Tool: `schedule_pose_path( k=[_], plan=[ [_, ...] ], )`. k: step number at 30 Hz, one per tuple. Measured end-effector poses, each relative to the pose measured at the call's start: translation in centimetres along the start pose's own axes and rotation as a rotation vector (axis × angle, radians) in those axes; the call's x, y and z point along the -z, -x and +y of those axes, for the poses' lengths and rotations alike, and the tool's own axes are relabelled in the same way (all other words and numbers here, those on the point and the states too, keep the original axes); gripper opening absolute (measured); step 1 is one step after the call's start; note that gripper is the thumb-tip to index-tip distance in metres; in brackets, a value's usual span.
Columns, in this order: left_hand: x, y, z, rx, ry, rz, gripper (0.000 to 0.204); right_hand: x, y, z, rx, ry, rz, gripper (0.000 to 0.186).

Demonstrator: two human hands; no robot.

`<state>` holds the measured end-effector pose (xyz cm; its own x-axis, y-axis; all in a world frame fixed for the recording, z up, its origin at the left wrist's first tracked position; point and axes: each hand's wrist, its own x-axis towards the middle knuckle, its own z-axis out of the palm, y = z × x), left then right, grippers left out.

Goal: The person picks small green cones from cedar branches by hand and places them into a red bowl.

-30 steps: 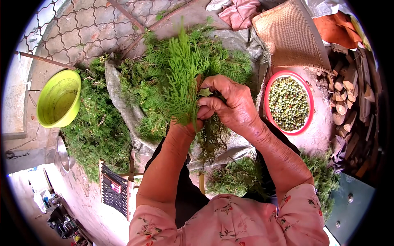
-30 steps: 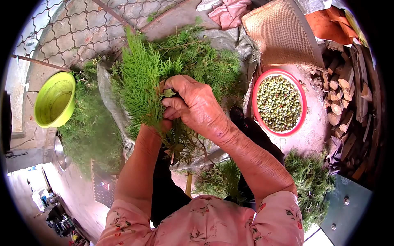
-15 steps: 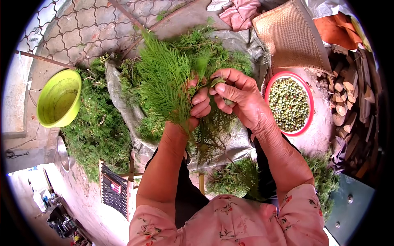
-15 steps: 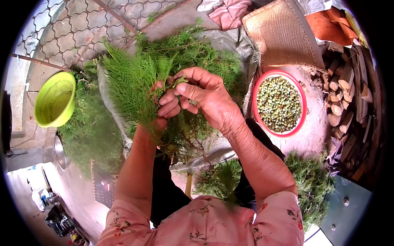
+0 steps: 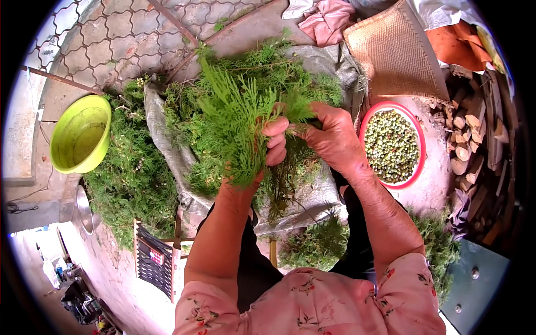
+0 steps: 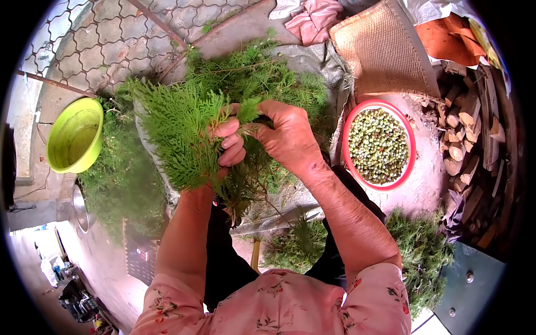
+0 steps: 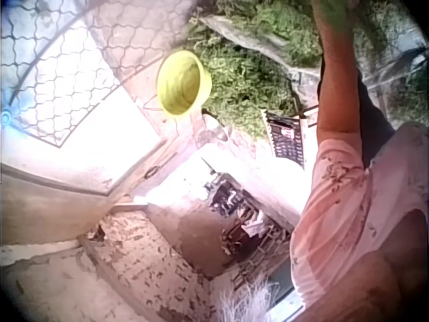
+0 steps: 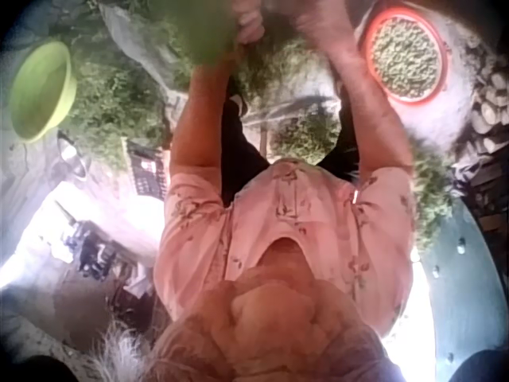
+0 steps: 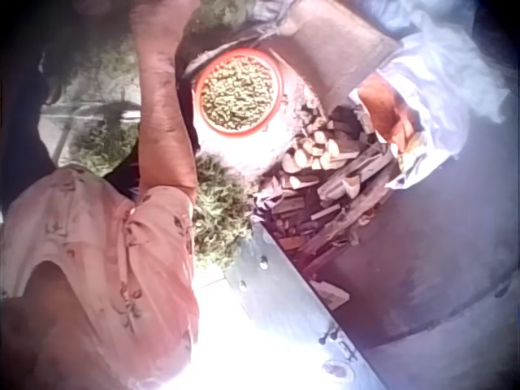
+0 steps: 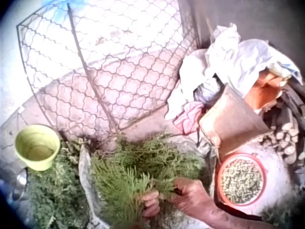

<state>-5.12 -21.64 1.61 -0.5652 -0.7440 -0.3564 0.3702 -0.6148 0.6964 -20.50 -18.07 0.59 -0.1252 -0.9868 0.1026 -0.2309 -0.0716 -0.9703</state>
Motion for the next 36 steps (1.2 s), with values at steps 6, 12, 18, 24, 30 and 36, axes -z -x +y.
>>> schedule_pose_path(
  k=[6,12,18,24,30,36],
  plan=[
    [-0.2,0.4,-0.6,-0.041,0.042,0.037,0.020,0.2,-0.1,-0.3,0.125,0.203,-0.041,0.025],
    [-0.1,-0.2,-0.5,-0.038,0.085,0.167,0.018,-0.1,0.3,-1.1,-0.001,-0.092,-0.080,0.022],
    [0.1,-0.4,-0.2,-0.061,0.151,0.174,0.006,1.4,0.0,-1.0,-0.409,-0.751,-0.099,0.013],
    [1.3,-0.6,-0.2,-0.098,0.099,0.288,0.006,1.6,-0.4,-1.7,-0.410,-1.029,-0.021,0.016],
    [1.3,-1.4,-1.1,-0.332,0.005,0.405,0.011,1.4,0.3,-1.8,-0.330,-1.005,-0.185,0.012],
    [1.2,-1.2,-1.0,-0.421,-0.146,0.447,0.013,0.1,0.8,-3.4,-0.243,-0.272,-0.163,0.013]
  ],
)
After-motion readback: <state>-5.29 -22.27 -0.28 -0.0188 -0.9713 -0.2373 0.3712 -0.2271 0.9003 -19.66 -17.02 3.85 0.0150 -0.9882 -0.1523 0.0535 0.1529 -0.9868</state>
